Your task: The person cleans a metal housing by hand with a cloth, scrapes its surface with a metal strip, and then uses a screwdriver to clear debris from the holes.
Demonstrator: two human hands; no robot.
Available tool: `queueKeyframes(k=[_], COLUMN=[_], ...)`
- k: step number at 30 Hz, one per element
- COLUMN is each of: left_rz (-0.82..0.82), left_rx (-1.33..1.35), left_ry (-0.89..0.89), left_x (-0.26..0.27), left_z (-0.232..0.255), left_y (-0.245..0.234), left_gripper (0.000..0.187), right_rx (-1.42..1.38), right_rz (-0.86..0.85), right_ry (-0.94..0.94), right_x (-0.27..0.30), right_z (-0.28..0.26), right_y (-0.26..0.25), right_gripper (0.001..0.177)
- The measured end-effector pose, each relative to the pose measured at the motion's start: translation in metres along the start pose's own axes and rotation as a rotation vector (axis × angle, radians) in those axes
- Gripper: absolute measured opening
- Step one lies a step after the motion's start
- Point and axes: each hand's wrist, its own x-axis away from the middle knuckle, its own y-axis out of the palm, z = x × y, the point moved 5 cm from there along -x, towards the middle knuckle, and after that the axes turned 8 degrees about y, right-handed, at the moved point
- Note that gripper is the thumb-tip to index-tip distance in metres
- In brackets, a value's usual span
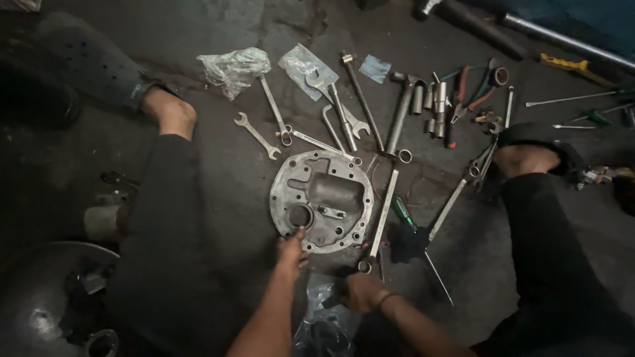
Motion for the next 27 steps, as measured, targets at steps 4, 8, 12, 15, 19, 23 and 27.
queueKeyframes(k=[4, 8, 12, 15, 19, 23, 27], left_rz=[0.056, 0.055, 0.061, 0.062, 0.012, -0.036, -0.065], left_rx=[-0.073, -0.158, -0.189, -0.171, -0.089, 0.000, 0.007], left_ry=[-0.002, 0.011, 0.016, 0.013, 0.008, 0.007, -0.003], left_x=[0.001, 0.005, 0.014, 0.009, 0.000, 0.000, -0.003], left_z=[0.000, 0.006, 0.012, 0.005, -0.004, -0.003, -0.008], left_y=[-0.002, -0.004, -0.006, -0.008, -0.003, -0.004, -0.006], left_gripper=[0.086, 0.075, 0.072, 0.073, 0.072, 0.072, 0.072], right_rx=[-0.059, -0.148, -0.161, -0.070, -0.144, -0.485, -0.416], right_rz=[0.037, 0.119, 0.498, 1.050, 0.767, 0.800, 1.067], right_ry=[-0.085, 0.028, 0.219, 0.429, 0.445, 0.268, 0.112], right_x=[0.003, 0.006, 0.015, 0.040, 0.017, 0.013, -0.012], right_z=[0.003, 0.013, 0.052, 0.083, 0.121, 0.099, 0.077], right_y=[-0.009, -0.038, -0.081, -0.099, -0.076, -0.135, -0.182], right_gripper=[0.026, 0.027, 0.031, 0.034, 0.032, 0.030, 0.037])
